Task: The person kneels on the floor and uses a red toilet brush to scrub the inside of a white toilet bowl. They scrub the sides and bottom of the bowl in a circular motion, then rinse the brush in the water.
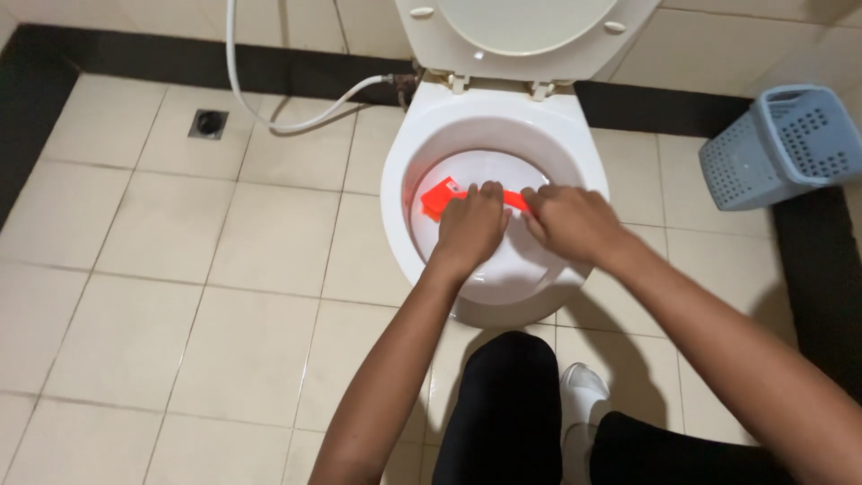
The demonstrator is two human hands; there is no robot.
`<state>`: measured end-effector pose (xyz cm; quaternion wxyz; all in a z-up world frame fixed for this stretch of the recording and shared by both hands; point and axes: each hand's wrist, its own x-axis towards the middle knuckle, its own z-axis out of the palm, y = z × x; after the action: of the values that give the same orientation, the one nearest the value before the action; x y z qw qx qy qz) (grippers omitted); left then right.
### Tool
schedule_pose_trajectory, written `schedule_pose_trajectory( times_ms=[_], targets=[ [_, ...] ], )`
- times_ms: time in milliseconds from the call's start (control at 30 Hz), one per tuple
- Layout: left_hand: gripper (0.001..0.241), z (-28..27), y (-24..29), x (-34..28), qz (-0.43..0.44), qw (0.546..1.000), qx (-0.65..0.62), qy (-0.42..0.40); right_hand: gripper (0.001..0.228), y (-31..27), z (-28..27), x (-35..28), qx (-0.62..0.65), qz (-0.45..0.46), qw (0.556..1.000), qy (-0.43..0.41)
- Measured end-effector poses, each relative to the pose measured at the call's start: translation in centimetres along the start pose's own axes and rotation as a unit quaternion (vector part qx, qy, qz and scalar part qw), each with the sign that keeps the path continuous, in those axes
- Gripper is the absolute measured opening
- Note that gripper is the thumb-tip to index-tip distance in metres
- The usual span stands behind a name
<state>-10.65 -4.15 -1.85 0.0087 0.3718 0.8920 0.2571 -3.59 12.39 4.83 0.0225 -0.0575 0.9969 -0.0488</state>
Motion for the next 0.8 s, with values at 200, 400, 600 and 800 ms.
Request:
schedule_pose_trajectory(
  times_ms=[200,400,600,800],
  targets=[
    [0.02,-0.1,-1.0,1.5,0.011,0.999,-0.015,0.039,0.029,1.2,-3.8,1.4,-0.033,-0.108,0.993,-0.03],
    [0.007,2.6,0.0,1.8,-0.007,0.996,0.06,0.06,0.034,1.7,-3.5,3.3,-0.082,-0.07,0.992,-0.07],
    [0.007,3.7,1.9,2.6,-0.041,0.989,0.118,0.073,0.025,3.1,-3.8,4.6,-0.079,-0.007,0.988,-0.132],
    [0.009,4.4,0.5,3.4,-0.038,0.99,0.109,0.08,0.019,5.1,-2.3,5.7,-0.125,-0.107,0.986,-0.032]
  ],
)
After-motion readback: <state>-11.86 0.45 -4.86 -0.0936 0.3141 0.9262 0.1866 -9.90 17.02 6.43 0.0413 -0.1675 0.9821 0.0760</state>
